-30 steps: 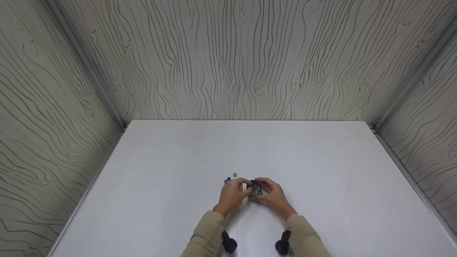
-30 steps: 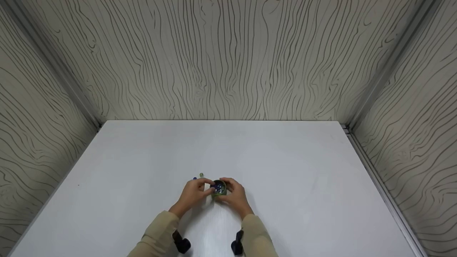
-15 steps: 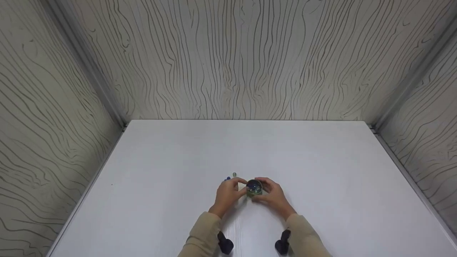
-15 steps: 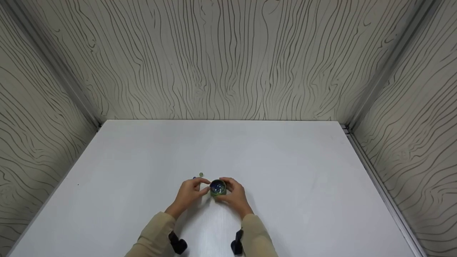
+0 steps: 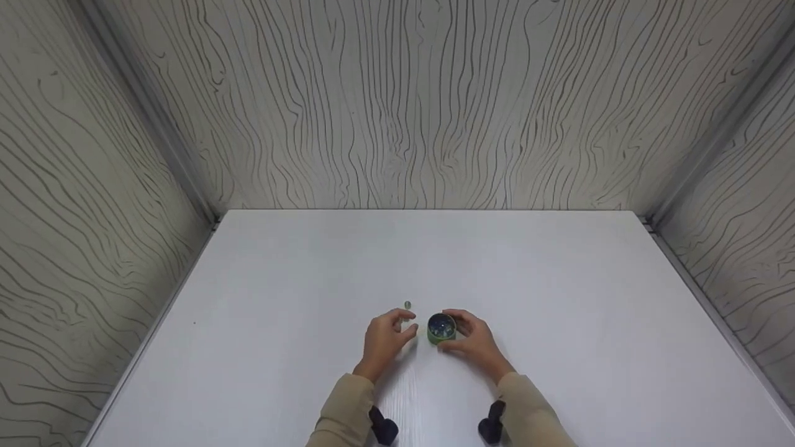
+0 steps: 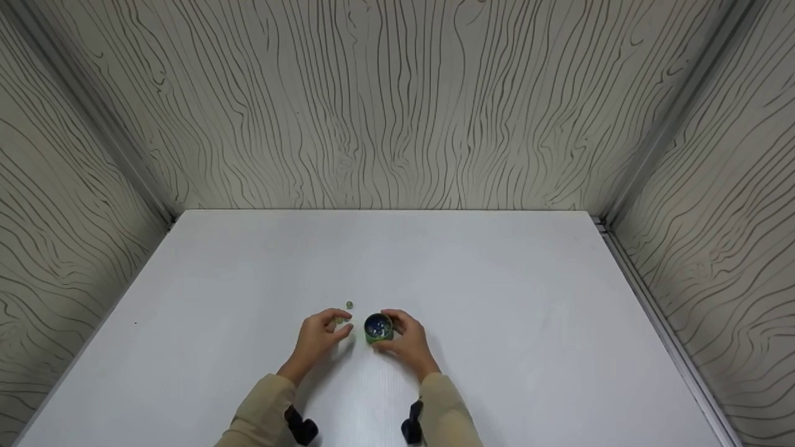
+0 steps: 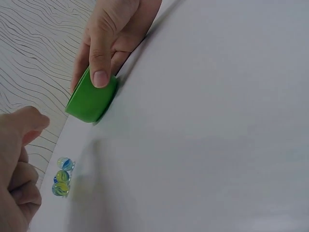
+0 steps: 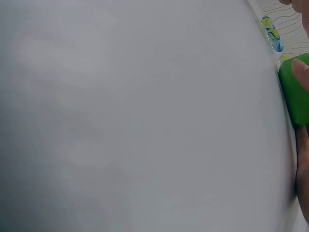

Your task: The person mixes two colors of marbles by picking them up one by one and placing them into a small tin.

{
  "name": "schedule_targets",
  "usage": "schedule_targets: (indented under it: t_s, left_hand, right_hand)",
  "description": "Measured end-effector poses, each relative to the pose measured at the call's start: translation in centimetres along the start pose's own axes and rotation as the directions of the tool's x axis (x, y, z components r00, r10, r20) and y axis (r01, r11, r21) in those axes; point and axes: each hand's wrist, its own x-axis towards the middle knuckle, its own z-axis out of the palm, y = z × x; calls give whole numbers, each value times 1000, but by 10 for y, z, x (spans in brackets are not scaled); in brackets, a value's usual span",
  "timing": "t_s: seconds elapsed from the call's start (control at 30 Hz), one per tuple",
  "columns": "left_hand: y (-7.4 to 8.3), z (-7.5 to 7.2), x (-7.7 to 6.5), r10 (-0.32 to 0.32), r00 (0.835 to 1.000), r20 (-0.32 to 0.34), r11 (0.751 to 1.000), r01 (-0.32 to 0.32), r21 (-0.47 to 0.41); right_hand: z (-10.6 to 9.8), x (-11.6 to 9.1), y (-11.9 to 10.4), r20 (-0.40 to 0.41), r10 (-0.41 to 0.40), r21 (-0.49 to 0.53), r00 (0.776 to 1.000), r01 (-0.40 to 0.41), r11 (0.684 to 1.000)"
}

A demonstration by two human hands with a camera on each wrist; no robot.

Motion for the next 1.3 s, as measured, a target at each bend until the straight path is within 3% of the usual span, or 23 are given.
schedule_targets:
  t_s: [0.27, 0.67, 1.07, 1.3]
  left_hand:
    - [-4, -2, -1, -60, 998, -26, 998, 60, 6]
    - [-15, -4, -3, -18, 999, -46, 999, 16, -46]
    - [-17, -2, -6, -141, 983, -114, 989, 135, -61]
    - [-17, 0, -6, -211, 958, -193, 975, 192, -109]
  right_hand:
    - [1, 0, 0, -4, -2, 1, 1000, 2, 1000]
    - [1, 0, 1, 0, 27, 7, 1000, -27, 1000]
    - [1, 1, 0, 4, 27, -4, 1000, -27, 1000]
    - [0, -1, 0, 2, 31, 6, 1000, -31, 999]
